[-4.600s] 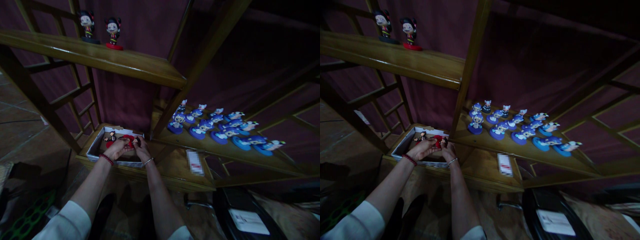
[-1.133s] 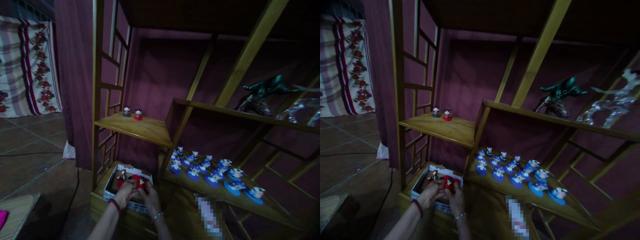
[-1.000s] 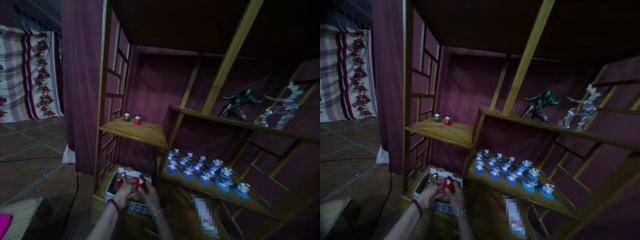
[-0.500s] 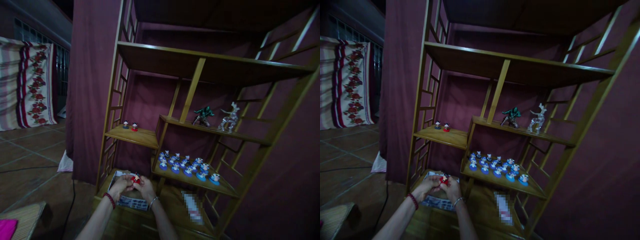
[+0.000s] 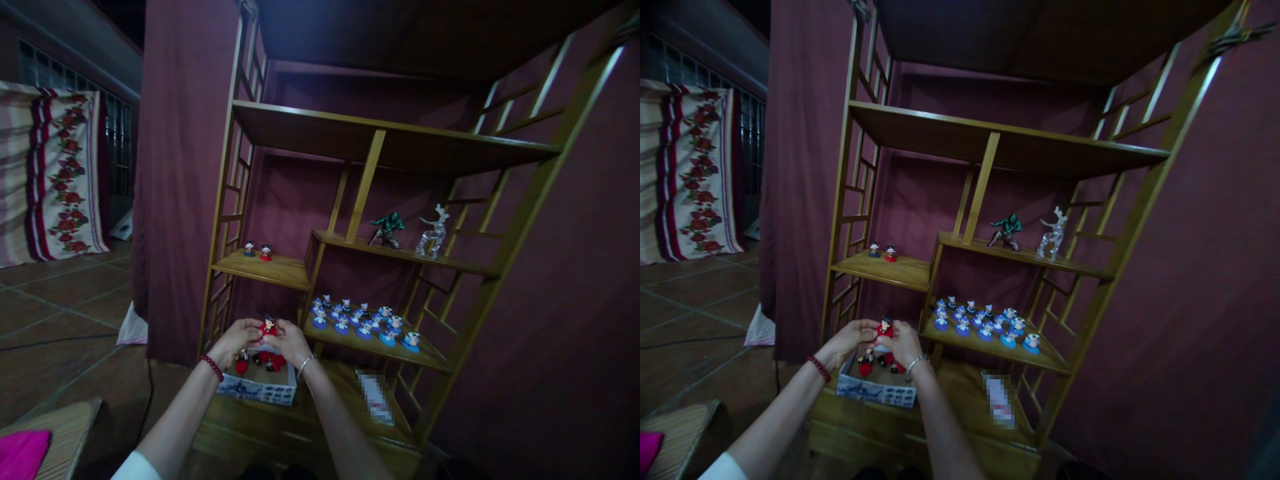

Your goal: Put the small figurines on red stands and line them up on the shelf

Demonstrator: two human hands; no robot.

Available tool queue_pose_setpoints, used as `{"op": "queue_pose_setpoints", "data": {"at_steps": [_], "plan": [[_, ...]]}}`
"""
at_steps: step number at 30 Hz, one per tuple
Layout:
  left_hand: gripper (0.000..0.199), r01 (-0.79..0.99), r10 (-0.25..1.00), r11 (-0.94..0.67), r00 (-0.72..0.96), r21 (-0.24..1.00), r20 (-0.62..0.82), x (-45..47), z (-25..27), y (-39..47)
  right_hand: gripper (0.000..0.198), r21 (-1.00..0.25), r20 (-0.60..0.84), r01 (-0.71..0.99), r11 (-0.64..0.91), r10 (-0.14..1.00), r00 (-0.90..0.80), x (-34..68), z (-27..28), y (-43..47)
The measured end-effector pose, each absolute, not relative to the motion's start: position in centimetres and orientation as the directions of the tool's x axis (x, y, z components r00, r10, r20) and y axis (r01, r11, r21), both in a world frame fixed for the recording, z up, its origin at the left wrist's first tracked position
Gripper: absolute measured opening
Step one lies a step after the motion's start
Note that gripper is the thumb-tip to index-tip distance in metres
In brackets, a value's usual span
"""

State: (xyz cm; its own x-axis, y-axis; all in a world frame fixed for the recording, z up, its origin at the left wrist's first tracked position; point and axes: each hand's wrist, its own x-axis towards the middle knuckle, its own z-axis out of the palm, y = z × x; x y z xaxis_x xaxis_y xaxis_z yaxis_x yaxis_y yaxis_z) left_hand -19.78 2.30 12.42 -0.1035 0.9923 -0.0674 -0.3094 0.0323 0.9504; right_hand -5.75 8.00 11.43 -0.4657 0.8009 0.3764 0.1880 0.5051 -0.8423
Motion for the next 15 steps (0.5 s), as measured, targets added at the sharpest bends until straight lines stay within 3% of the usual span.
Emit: {"op": "queue_pose_setpoints", "data": {"at_steps": [10,15], "plan": [[0.021,-0.264,0.994,-0.051,-0.109,0.963,0.023,-20.9,14.8,1.9,0.027,-0.886,0.357,0.058,0.460,0.757,-0.547,-6.2,15.6,6.5],[0.020,-0.240,0.994,-0.080,-0.098,0.968,0.058,-20.8,16.4,1.2,0.027,-0.864,0.380,0.080,0.498,0.746,-0.546,-5.9,16.6,6.8]]}}
